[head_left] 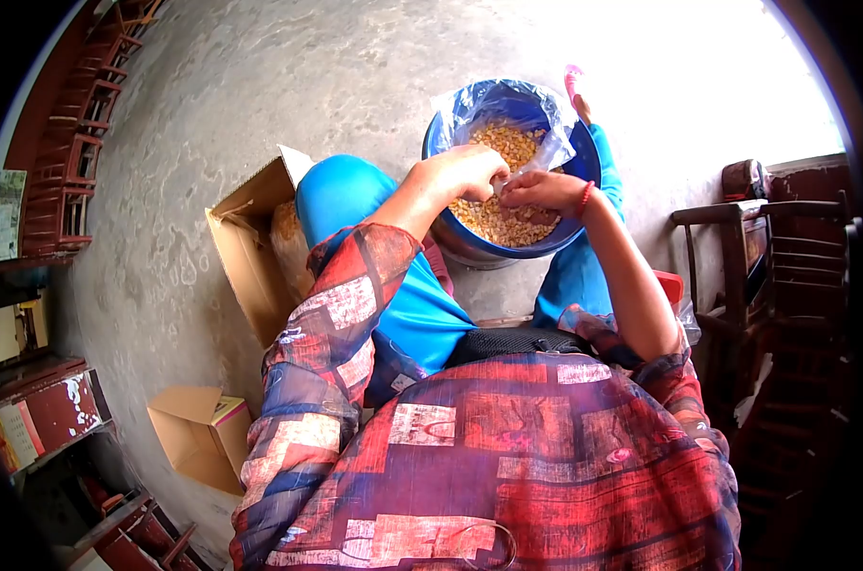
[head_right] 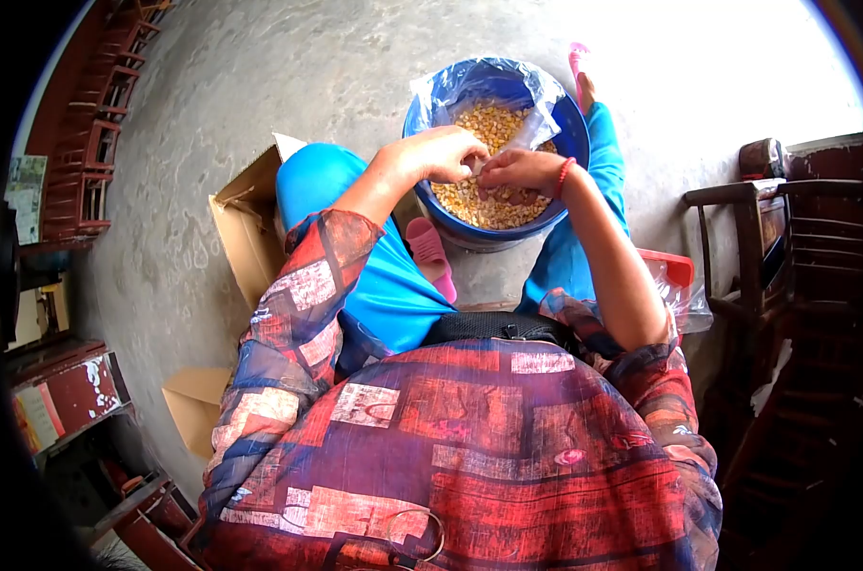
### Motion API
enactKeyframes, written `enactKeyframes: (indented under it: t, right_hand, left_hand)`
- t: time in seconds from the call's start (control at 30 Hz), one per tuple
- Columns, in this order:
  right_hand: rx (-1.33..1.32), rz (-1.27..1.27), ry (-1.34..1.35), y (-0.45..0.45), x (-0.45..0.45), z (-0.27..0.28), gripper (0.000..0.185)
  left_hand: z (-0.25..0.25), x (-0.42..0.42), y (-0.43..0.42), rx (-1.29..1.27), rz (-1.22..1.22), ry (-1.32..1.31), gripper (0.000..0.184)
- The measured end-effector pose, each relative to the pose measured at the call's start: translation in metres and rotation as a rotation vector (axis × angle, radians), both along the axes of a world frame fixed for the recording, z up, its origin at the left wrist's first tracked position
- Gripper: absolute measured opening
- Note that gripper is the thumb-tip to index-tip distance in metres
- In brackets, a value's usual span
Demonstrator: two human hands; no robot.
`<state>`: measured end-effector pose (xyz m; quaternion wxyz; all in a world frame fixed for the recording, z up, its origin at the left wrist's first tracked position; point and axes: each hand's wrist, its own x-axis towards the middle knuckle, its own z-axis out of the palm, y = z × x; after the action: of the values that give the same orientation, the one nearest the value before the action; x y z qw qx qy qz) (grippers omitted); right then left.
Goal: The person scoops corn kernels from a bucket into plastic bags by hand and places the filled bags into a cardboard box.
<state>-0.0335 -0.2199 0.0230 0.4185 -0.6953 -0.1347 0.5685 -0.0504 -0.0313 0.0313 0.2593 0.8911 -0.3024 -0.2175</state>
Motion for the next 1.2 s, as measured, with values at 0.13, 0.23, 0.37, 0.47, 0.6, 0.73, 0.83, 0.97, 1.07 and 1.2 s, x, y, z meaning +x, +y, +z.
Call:
enactKeyframes:
  t: [0.13,0.23,0.37,0.47,0.6,0.73,0.83,0.97,1.07,1.2]
  right_hand:
    - [0.163,-0.148,0.072,-0.002,0.013,0.047,0.019]
    - [0.316,-0.247,0.034,0.004,0.034,0.053,0.022]
    - [0.396,-0.393,-0.136,0.020,0.047,0.049,0.026]
    - [0.259,-0.017,-0.720,0.020,0.047,0.040,0.022]
    - [0.268,-0.352,-0.525,0.011,0.033,0.042,0.021]
    - [0.295,-0.606,-0.669,-0.012,0.027,0.045,0.017]
    - [0.272,-0.729,-0.745,-0.036,0.038,0.027,0.013]
    - [0.197,-0.717,-0.976,-0.066,0.049,-0.021,0.010]
    - [0.072,-0.628,-1.286,-0.066,0.032,-0.017,0.011]
    - [-0.057,-0.492,-1.500,-0.052,0.007,-0.005,0.011]
  left_hand:
    - [0.010,-0.002,-0.004,0.108,0.014,0.022,0.034]
    - [0.005,-0.005,-0.003,0.116,0.049,0.043,0.039]
    - [0.000,-0.004,0.000,0.062,0.032,0.021,0.046]
    - [0.009,-0.005,0.000,0.022,0.023,0.049,0.045]
    - [0.011,-0.004,-0.002,0.014,0.045,0.094,0.044]
    - [0.014,-0.002,-0.003,-0.039,0.025,0.066,0.040]
    - [0.020,0.000,-0.004,-0.124,0.075,-0.015,0.037]
    - [0.025,0.010,0.007,-0.185,0.389,-0.132,0.027]
    - [0.030,0.015,0.020,-0.085,0.656,-0.240,0.019]
    - [0.025,0.019,0.035,-0.020,0.708,-0.182,0.021]
